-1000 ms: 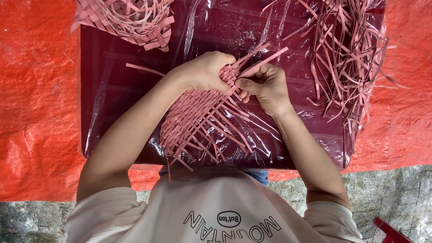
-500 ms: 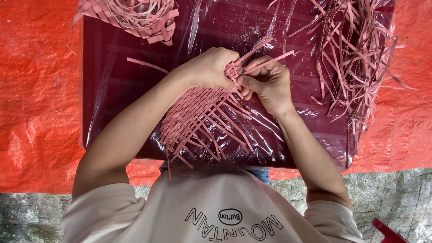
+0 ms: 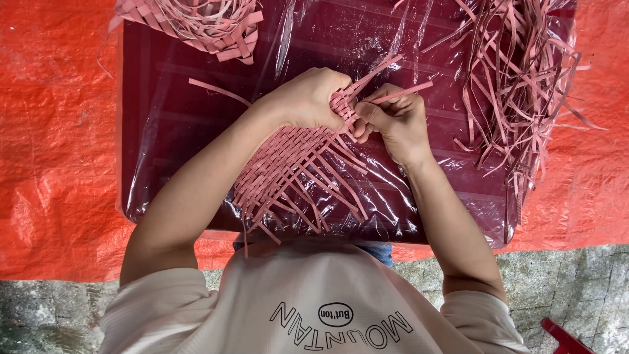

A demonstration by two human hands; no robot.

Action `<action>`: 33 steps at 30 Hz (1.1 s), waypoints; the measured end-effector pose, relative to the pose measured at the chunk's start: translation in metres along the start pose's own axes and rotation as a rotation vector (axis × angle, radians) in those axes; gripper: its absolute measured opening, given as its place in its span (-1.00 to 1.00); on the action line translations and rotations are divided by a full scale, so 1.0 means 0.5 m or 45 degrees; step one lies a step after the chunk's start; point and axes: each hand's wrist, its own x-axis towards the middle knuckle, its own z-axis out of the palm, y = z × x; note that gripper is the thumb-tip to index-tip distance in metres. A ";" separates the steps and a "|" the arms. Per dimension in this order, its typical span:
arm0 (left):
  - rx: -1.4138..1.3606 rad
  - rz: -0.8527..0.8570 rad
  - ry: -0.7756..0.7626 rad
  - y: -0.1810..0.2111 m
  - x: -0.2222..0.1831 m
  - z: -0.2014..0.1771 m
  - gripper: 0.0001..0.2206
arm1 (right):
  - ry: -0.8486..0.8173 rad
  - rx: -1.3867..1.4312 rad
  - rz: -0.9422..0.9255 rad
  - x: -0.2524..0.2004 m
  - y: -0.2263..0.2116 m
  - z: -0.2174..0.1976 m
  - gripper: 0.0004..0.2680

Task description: The person is manually weaving thin pink plastic strips together to form a lattice-patterned mat on a small plastic table.

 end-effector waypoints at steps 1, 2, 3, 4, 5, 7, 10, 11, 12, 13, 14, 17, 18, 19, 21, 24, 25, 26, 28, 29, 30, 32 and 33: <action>0.002 0.002 -0.001 -0.002 -0.001 -0.001 -0.70 | 0.002 0.000 -0.002 -0.001 -0.003 0.002 -0.94; -0.022 0.004 -0.013 -0.004 -0.002 -0.003 -0.69 | 0.001 0.004 -0.003 -0.002 -0.005 0.004 -0.95; -0.046 0.005 -0.025 -0.006 -0.003 -0.004 -0.68 | 0.000 0.008 -0.003 -0.004 -0.008 0.006 -0.95; -0.044 0.008 -0.026 -0.018 0.004 -0.003 -0.68 | 0.001 0.008 -0.006 -0.004 -0.007 0.005 -0.95; -0.060 0.017 -0.027 -0.029 0.011 -0.001 -0.67 | 0.005 0.004 -0.012 -0.004 -0.005 0.004 -0.95; -0.077 0.027 -0.028 -0.038 0.017 0.001 -0.65 | 0.008 0.000 -0.020 -0.005 -0.005 0.002 -0.96; -0.104 0.023 -0.006 -0.033 0.013 -0.001 -0.70 | 0.022 0.029 -0.051 -0.008 -0.009 -0.001 -0.92; -0.120 0.018 -0.024 -0.035 0.013 -0.003 -0.65 | 0.010 0.025 -0.087 -0.009 -0.011 -0.005 -0.92; -0.138 0.013 -0.040 -0.037 0.012 -0.005 -0.59 | -0.003 0.020 -0.122 -0.009 -0.014 -0.008 -0.92; -0.137 0.015 -0.039 -0.041 0.014 -0.003 -0.59 | -0.003 0.019 -0.123 -0.007 -0.015 -0.014 -0.92; -0.144 0.028 -0.043 -0.045 0.014 -0.001 -0.59 | -0.031 0.002 -0.212 -0.005 -0.015 -0.019 -0.93; -0.169 0.042 -0.051 -0.051 0.018 0.001 -0.59 | -0.114 0.012 -0.315 -0.001 -0.013 -0.031 -0.87; -0.185 0.044 -0.060 -0.053 0.020 0.002 -0.58 | -0.163 0.037 -0.330 0.000 -0.012 -0.036 -0.82; -0.187 0.045 -0.061 -0.040 0.013 0.002 -0.58 | -0.163 0.035 -0.328 -0.001 -0.018 -0.033 -0.82; -0.214 0.028 -0.075 -0.017 -0.004 0.001 -0.61 | -0.249 0.014 -0.269 -0.003 -0.030 -0.026 -0.78; -0.190 0.051 -0.069 -0.055 0.020 -0.003 -0.62 | -0.430 -0.179 -0.365 0.005 -0.040 -0.031 -0.82; -0.192 0.051 -0.068 -0.037 0.012 -0.006 -0.62 | -0.431 -0.180 -0.365 0.007 -0.049 -0.032 -0.82; -0.201 0.040 -0.081 -0.019 0.003 -0.009 -0.62 | -0.553 -0.231 -0.352 0.010 -0.058 -0.032 -0.86; -0.214 0.028 -0.090 -0.003 -0.007 -0.011 -0.62 | -0.680 -0.283 -0.335 0.018 -0.080 -0.026 -0.89; -0.203 0.035 -0.095 -0.003 -0.007 -0.010 -0.63 | -0.744 -0.347 -0.348 0.024 -0.094 -0.019 -0.89; -0.192 0.041 -0.100 -0.004 -0.007 -0.010 -0.63 | -0.809 -0.411 -0.360 0.029 -0.107 -0.012 -0.89; -0.186 0.050 -0.100 -0.001 -0.008 -0.012 -0.64 | -0.835 -0.450 -0.359 0.036 -0.101 -0.015 -0.90; -0.177 0.059 -0.105 0.001 -0.009 -0.013 -0.64 | -0.858 -0.488 -0.361 0.040 -0.099 -0.016 -0.89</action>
